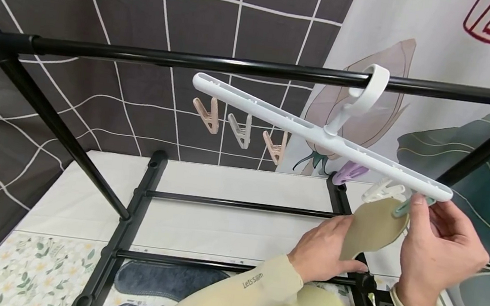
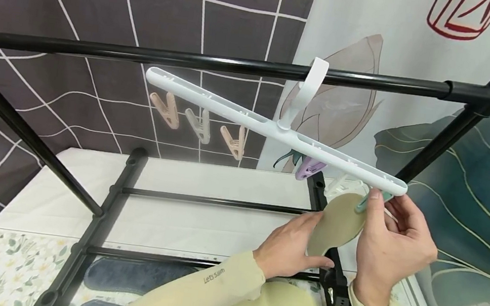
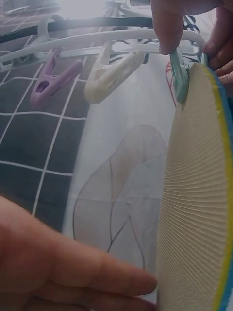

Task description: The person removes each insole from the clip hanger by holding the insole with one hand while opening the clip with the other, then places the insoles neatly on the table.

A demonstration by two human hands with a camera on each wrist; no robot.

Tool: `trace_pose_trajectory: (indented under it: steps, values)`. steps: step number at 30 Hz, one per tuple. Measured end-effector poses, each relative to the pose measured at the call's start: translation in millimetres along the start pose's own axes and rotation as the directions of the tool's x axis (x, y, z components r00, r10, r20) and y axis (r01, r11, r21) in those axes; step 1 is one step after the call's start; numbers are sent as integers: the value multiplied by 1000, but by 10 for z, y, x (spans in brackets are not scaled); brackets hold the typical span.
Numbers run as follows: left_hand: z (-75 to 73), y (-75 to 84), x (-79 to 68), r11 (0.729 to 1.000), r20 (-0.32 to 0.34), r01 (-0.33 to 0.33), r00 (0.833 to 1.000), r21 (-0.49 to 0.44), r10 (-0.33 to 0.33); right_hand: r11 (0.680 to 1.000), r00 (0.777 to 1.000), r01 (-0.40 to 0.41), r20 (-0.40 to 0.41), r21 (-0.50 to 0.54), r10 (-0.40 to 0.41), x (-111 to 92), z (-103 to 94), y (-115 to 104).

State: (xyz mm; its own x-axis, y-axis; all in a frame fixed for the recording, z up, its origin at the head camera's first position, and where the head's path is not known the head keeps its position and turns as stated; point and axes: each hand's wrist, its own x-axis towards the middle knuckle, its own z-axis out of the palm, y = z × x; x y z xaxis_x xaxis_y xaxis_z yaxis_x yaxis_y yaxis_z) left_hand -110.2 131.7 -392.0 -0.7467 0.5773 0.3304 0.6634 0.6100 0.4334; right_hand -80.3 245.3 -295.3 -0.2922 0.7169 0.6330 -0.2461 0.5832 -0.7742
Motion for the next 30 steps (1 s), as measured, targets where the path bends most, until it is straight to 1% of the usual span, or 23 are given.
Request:
trace_pose_trajectory:
  steps: [1,4,7,9,11,14,17,20,25,30]
  values:
    - [1,-3,7,1000,-5,-1,1000,2,1,1000,1000,-13,2,6,13,-6,8,-27]
    - [3,-26,20,1000,-28,-6,1000,-4,6,1000,1000,-12,9,19,12,-21,27,-97]
    - [5,-48,27,1000,-54,-8,999,-14,7,998,999,-41,16,36,41,-34,33,-142]
    - [6,-55,24,1000,-67,9,998,-7,-10,998,998,-50,24,36,50,-43,38,-141]
    - [5,-57,19,999,-74,40,997,5,-40,998,998,-51,35,37,50,-52,44,-125]
    - [2,-59,11,996,-69,93,993,18,-91,999,998,-39,44,37,37,-59,53,-97]
    - [-2,-65,6,992,-60,124,991,11,-123,998,998,-48,43,39,47,-59,54,-88]
    - [-5,-85,-9,990,-50,141,989,0,-140,997,997,-67,47,43,65,-56,49,-98]
    - [-15,-137,-39,985,-26,165,986,-53,-166,997,995,-64,75,51,60,-65,37,-125]
    - [-33,-183,-66,978,-23,187,982,-91,-190,996,993,-64,102,63,58,-66,33,-132]
